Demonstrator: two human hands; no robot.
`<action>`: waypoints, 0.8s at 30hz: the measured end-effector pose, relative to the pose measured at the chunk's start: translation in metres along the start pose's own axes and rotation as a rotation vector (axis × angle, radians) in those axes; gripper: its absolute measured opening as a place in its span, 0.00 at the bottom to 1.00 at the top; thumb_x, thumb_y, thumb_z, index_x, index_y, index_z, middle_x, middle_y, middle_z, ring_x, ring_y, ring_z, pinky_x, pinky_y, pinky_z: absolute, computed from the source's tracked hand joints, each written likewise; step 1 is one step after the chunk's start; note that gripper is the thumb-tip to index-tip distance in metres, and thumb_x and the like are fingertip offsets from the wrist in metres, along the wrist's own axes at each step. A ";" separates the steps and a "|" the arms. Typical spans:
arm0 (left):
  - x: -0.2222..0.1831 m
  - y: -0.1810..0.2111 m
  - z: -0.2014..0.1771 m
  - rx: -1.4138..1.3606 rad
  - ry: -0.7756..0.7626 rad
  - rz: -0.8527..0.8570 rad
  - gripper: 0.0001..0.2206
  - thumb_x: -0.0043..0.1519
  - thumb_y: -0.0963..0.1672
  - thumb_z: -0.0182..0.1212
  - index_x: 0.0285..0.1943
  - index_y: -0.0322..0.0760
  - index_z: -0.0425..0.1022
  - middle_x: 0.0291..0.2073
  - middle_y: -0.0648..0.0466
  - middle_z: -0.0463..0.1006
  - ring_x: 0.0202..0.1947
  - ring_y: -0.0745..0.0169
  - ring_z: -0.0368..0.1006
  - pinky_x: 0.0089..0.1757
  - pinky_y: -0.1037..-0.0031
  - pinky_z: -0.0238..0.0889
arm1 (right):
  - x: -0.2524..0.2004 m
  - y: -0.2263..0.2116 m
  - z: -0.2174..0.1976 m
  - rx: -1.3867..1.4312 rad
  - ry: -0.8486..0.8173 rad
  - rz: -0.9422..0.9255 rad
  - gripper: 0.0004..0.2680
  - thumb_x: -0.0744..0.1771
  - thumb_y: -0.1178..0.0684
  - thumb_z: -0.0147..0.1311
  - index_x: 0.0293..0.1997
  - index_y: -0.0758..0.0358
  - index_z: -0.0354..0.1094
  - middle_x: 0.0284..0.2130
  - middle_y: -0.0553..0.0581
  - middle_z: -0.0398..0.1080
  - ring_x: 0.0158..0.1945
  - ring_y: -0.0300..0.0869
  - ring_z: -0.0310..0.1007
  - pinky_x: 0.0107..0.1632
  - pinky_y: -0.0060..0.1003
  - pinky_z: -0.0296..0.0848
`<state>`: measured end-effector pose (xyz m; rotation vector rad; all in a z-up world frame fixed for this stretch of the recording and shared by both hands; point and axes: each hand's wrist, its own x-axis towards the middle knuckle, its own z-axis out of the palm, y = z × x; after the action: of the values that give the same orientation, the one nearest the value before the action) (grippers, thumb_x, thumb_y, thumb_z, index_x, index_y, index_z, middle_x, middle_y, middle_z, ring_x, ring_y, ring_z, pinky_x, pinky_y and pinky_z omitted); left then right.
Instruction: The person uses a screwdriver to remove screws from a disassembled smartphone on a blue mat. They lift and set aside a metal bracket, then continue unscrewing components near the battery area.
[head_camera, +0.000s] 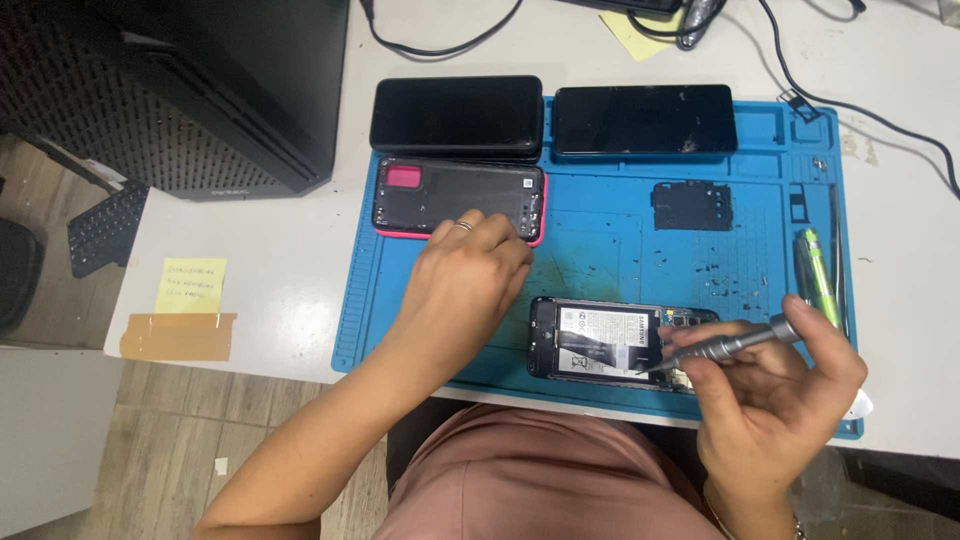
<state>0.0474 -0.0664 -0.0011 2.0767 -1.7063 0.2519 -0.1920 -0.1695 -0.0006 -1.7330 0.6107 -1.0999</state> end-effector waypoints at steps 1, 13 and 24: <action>0.000 0.001 0.001 0.015 0.021 0.005 0.03 0.62 0.40 0.66 0.36 0.37 0.77 0.33 0.52 0.71 0.34 0.48 0.66 0.35 0.59 0.59 | -0.001 0.002 -0.001 0.011 -0.010 -0.005 0.25 0.67 0.66 0.56 0.68 0.61 0.43 0.37 0.73 0.73 0.40 0.57 0.81 0.42 0.41 0.82; -0.011 0.036 -0.048 -0.455 -0.213 -0.038 0.11 0.57 0.34 0.61 0.38 0.42 0.68 0.37 0.56 0.72 0.39 0.57 0.65 0.42 0.66 0.54 | -0.001 0.000 -0.003 0.014 -0.026 -0.012 0.25 0.67 0.67 0.56 0.68 0.60 0.43 0.36 0.75 0.71 0.38 0.57 0.80 0.38 0.38 0.80; -0.040 0.059 -0.046 -0.409 -0.168 -0.043 0.04 0.65 0.39 0.60 0.38 0.38 0.70 0.34 0.54 0.71 0.34 0.52 0.64 0.43 0.64 0.56 | 0.001 -0.001 -0.002 -0.004 -0.059 -0.046 0.26 0.67 0.72 0.55 0.69 0.61 0.42 0.36 0.77 0.71 0.39 0.58 0.80 0.41 0.40 0.81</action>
<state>-0.0121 -0.0188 0.0365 1.8653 -1.6385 -0.2723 -0.1935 -0.1707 0.0008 -1.7846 0.5392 -1.0763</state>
